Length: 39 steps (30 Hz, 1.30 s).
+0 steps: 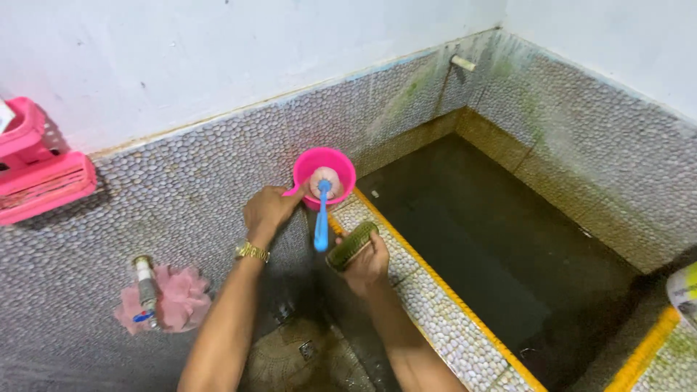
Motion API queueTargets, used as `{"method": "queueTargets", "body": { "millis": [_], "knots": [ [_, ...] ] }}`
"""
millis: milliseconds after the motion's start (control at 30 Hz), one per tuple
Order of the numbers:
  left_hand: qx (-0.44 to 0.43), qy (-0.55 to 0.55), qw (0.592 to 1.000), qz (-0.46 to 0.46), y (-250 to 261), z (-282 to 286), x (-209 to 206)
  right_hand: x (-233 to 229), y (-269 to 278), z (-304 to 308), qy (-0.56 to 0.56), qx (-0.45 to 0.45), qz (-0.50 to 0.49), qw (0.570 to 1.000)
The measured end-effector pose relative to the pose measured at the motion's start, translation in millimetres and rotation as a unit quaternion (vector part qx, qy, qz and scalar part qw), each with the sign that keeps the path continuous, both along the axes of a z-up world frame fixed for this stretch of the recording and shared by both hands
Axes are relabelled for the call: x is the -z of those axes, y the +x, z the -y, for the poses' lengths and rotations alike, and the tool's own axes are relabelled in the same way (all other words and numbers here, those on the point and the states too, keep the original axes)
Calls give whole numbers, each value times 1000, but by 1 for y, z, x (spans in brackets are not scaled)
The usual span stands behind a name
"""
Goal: Scrubbing the tiled walls of a bathroom water basin and surrounding walls with a brush.
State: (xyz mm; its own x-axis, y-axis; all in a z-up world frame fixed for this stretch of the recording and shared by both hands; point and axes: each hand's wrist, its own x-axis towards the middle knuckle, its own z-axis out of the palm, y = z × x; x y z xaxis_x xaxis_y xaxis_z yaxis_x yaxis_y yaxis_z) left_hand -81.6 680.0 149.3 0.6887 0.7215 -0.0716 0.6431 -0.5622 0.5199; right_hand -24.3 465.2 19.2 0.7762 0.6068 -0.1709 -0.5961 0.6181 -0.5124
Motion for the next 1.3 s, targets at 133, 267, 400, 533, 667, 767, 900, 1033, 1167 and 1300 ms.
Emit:
{"method": "queueTargets", "body": {
  "millis": [133, 267, 400, 533, 667, 767, 900, 1033, 1167, 1300],
  "knots": [
    [19, 93, 992, 87, -28, -4, 0, -7, -12, -27, -18, -39, -130, 991],
    [8, 178, 978, 105, -62, 6, -30, -12, -23, -56, 70, -30, -166, 983],
    [0, 256, 952, 166, -86, 5, -38, -23, -40, -74, 80, -51, -94, 991],
    [-3, 307, 930, 200, -107, 2, -40, -38, -49, -89, 42, -40, -127, 990],
    [4, 325, 923, 206, -124, 1, -42, -47, -62, -98, 72, -82, -115, 987],
    [1, 335, 917, 214, -133, 3, -45, -45, -69, -104, 68, -92, -117, 987],
    [26, 361, 899, 247, -140, -1, -39, -48, -79, -106, 66, -95, -117, 986],
    [29, 381, 885, 265, -147, -2, -41, -47, -83, -108, 63, -97, -89, 989],
    [29, 388, 883, 264, -150, -2, -37, -43, -86, -107, 72, -109, -91, 987],
    [44, 407, 870, 275, -151, -4, -36, -41, -84, -107, 84, -108, -93, 986]
  ]
}}
